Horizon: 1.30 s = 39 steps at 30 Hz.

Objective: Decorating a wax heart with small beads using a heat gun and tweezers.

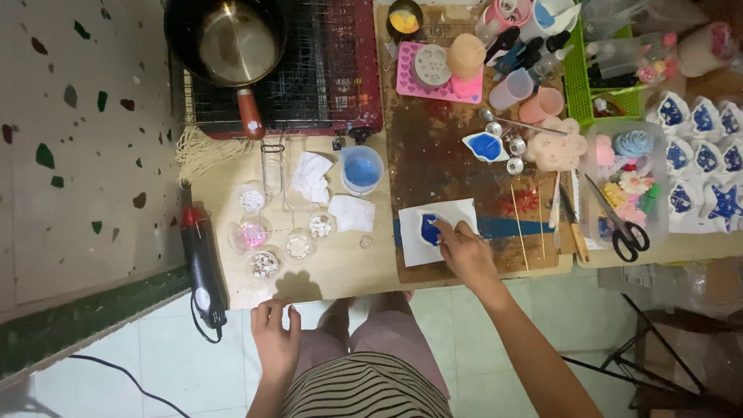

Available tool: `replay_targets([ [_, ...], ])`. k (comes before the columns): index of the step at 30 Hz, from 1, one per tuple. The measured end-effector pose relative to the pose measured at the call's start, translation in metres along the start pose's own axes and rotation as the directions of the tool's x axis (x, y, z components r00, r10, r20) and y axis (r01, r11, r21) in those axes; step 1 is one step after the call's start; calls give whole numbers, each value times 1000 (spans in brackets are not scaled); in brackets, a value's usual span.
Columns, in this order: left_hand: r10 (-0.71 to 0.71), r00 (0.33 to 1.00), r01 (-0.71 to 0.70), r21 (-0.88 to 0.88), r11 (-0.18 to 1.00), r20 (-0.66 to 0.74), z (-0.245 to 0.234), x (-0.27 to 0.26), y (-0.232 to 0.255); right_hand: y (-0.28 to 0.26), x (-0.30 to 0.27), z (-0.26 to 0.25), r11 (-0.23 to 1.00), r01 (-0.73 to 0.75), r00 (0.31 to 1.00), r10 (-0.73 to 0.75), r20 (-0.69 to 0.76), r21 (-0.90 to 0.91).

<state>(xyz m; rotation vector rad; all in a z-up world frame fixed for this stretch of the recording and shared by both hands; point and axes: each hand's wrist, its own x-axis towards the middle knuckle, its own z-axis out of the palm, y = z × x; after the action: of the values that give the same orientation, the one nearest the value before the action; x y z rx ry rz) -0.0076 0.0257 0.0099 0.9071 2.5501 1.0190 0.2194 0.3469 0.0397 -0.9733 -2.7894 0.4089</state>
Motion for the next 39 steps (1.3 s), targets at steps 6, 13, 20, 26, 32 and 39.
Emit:
replay_targets([
  [6,-6,1000,6,35,999,-14,-1,-4,-7,2,0,-10,997,74,994,-71,-84,34],
  [13,28,997,-27,23,999,-66,-1,-5,-17,0,-29,23,998,-41,960,53,-277,50],
  [20,-24,995,25,9,1000,-95,6,-1,-12,-111,16,79,869,-143,981,187,-47,473],
  [26,17,991,-24,-50,998,-130,0,-4,-5,-155,85,119,941,70,996,-45,-82,331],
  [32,-106,985,99,-56,994,-138,-7,-13,-13,-157,104,142,967,91,995,-97,12,238],
  [39,-118,977,110,-54,993,-175,-13,-11,-7,-148,107,157,965,167,986,-167,-18,204],
])
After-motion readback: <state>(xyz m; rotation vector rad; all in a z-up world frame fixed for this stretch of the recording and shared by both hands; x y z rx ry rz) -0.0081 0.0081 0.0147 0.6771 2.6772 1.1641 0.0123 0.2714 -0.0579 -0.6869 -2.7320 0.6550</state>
